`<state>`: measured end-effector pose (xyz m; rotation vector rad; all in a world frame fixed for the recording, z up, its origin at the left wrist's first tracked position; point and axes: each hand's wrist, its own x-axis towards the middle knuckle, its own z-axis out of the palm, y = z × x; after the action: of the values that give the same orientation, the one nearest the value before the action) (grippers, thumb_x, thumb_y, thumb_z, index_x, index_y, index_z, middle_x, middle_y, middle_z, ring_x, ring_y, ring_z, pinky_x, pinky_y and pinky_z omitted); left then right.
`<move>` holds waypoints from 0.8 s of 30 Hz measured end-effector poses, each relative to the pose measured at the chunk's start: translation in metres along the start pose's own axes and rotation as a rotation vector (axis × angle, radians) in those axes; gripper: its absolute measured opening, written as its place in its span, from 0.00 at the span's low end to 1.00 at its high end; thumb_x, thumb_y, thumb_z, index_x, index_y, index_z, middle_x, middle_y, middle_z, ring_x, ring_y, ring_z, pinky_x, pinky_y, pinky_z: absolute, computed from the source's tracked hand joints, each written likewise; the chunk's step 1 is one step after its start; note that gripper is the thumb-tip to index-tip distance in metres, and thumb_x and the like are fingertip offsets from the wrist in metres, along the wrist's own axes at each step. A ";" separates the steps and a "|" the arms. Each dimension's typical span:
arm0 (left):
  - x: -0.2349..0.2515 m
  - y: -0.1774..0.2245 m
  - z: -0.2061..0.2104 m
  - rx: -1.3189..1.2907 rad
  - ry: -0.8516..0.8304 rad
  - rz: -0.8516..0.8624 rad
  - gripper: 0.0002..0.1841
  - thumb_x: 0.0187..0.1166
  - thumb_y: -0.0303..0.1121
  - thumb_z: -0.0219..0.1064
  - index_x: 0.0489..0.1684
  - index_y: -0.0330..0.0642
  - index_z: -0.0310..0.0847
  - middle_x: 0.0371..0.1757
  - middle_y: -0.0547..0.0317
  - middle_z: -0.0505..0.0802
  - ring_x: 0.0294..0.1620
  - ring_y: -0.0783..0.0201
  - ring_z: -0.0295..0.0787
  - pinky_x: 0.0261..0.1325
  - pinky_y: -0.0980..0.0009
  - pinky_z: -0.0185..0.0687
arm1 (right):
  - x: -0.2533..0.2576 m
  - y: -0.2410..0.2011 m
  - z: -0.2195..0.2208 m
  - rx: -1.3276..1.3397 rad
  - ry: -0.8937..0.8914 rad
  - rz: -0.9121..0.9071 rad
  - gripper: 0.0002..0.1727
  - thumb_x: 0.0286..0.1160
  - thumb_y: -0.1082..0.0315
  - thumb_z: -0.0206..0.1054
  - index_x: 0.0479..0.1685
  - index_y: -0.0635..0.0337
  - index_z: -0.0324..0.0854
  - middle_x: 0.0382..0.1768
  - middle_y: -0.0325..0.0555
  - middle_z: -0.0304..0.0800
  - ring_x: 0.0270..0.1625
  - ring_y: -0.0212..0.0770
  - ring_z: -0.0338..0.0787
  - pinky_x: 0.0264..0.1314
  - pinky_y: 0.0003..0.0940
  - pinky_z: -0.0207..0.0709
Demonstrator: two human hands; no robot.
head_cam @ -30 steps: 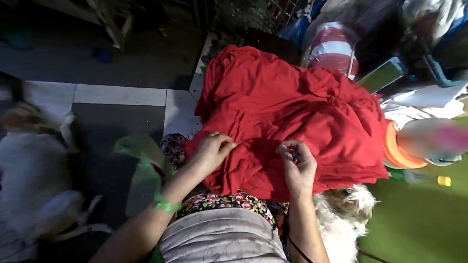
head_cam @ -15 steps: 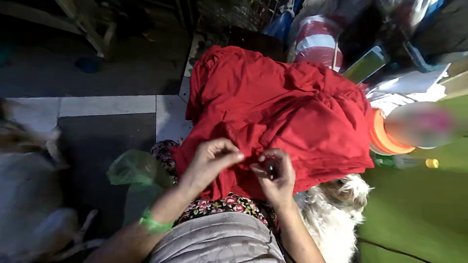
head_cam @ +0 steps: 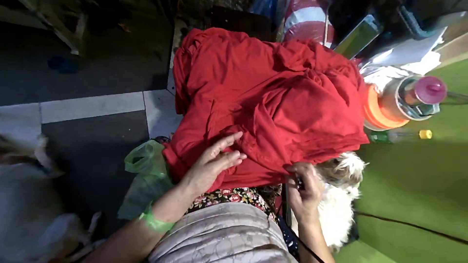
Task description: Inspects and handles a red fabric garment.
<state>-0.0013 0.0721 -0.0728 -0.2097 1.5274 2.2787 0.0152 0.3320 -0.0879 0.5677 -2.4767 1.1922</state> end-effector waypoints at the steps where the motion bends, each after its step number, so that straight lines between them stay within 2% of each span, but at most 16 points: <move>1: 0.002 0.002 0.001 -0.072 0.024 -0.053 0.24 0.85 0.25 0.56 0.82 0.36 0.69 0.69 0.56 0.86 0.56 0.66 0.91 0.63 0.70 0.87 | -0.006 0.005 0.001 0.005 -0.009 0.011 0.09 0.74 0.71 0.63 0.42 0.68 0.84 0.43 0.55 0.86 0.51 0.31 0.86 0.55 0.16 0.78; 3: 0.005 0.008 0.006 -0.171 0.105 -0.145 0.18 0.87 0.22 0.51 0.73 0.35 0.75 0.48 0.60 0.92 0.43 0.70 0.90 0.55 0.76 0.86 | -0.016 0.014 0.007 0.013 -0.007 0.027 0.09 0.72 0.73 0.63 0.43 0.68 0.85 0.43 0.56 0.85 0.51 0.33 0.85 0.57 0.17 0.77; 4: 0.006 0.008 0.004 -0.210 0.133 -0.156 0.17 0.88 0.21 0.50 0.69 0.35 0.78 0.44 0.61 0.91 0.38 0.73 0.89 0.50 0.78 0.85 | -0.020 0.017 0.010 0.019 0.005 0.037 0.09 0.73 0.72 0.63 0.44 0.67 0.85 0.43 0.55 0.84 0.51 0.33 0.85 0.57 0.17 0.77; 6: 0.005 -0.005 -0.008 -0.200 0.120 -0.036 0.21 0.88 0.22 0.48 0.72 0.38 0.82 0.52 0.64 0.93 0.39 0.76 0.89 0.50 0.80 0.85 | -0.024 0.021 0.016 0.030 0.033 0.048 0.09 0.76 0.70 0.63 0.43 0.66 0.85 0.43 0.54 0.84 0.51 0.32 0.85 0.57 0.17 0.77; 8: -0.001 -0.009 -0.014 -0.024 0.183 0.082 0.20 0.87 0.24 0.51 0.73 0.39 0.81 0.63 0.65 0.91 0.44 0.77 0.88 0.53 0.79 0.85 | -0.025 0.025 0.020 0.025 0.051 0.019 0.09 0.77 0.69 0.62 0.43 0.66 0.85 0.42 0.54 0.83 0.49 0.32 0.84 0.55 0.16 0.77; 11: -0.013 -0.013 -0.020 0.319 0.282 0.055 0.20 0.84 0.29 0.57 0.73 0.36 0.81 0.67 0.56 0.87 0.50 0.73 0.88 0.54 0.77 0.84 | -0.028 0.034 0.025 0.000 0.063 -0.048 0.10 0.78 0.69 0.60 0.43 0.65 0.86 0.40 0.53 0.80 0.45 0.33 0.82 0.53 0.15 0.76; 14: -0.018 -0.015 -0.023 0.580 0.282 0.019 0.18 0.85 0.31 0.62 0.70 0.35 0.83 0.65 0.48 0.86 0.54 0.69 0.86 0.54 0.74 0.83 | -0.028 0.035 0.019 -0.015 0.046 -0.068 0.09 0.77 0.69 0.61 0.41 0.65 0.85 0.39 0.54 0.81 0.45 0.35 0.83 0.53 0.17 0.76; 17: -0.018 -0.009 -0.024 0.774 0.297 0.138 0.17 0.84 0.32 0.64 0.67 0.38 0.86 0.59 0.49 0.89 0.55 0.66 0.85 0.56 0.70 0.82 | -0.026 0.030 0.007 -0.021 0.024 -0.035 0.10 0.79 0.69 0.61 0.37 0.66 0.84 0.39 0.55 0.85 0.47 0.36 0.86 0.56 0.20 0.78; 19: -0.018 -0.006 -0.022 0.906 0.358 0.237 0.16 0.83 0.33 0.66 0.66 0.42 0.87 0.55 0.50 0.86 0.45 0.66 0.83 0.46 0.71 0.81 | -0.023 0.026 -0.003 -0.012 -0.038 0.010 0.11 0.78 0.68 0.61 0.38 0.67 0.85 0.39 0.54 0.86 0.47 0.34 0.86 0.55 0.18 0.78; 20: -0.016 -0.004 -0.020 0.944 0.385 0.295 0.16 0.82 0.33 0.66 0.64 0.41 0.88 0.54 0.49 0.84 0.42 0.67 0.81 0.42 0.73 0.78 | -0.021 0.024 -0.008 -0.007 -0.094 0.047 0.10 0.75 0.69 0.62 0.40 0.69 0.86 0.39 0.55 0.87 0.45 0.33 0.86 0.53 0.18 0.78; 22: -0.012 0.000 -0.015 0.967 0.380 0.427 0.13 0.82 0.33 0.65 0.57 0.39 0.90 0.54 0.50 0.85 0.45 0.71 0.82 0.48 0.78 0.80 | -0.013 0.016 -0.017 -0.054 -0.184 0.120 0.13 0.72 0.67 0.65 0.46 0.69 0.87 0.43 0.56 0.89 0.43 0.34 0.88 0.47 0.22 0.81; 24: -0.006 0.004 -0.010 0.949 0.303 0.550 0.11 0.83 0.32 0.64 0.51 0.37 0.92 0.53 0.51 0.89 0.51 0.71 0.86 0.56 0.80 0.82 | -0.001 0.001 -0.023 -0.147 -0.159 0.124 0.19 0.75 0.58 0.68 0.51 0.67 0.87 0.41 0.55 0.90 0.39 0.37 0.88 0.41 0.28 0.81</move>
<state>0.0014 0.0604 -0.0718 0.1654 2.9112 1.6034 0.0181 0.3514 -0.0752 0.4929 -2.7419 1.0332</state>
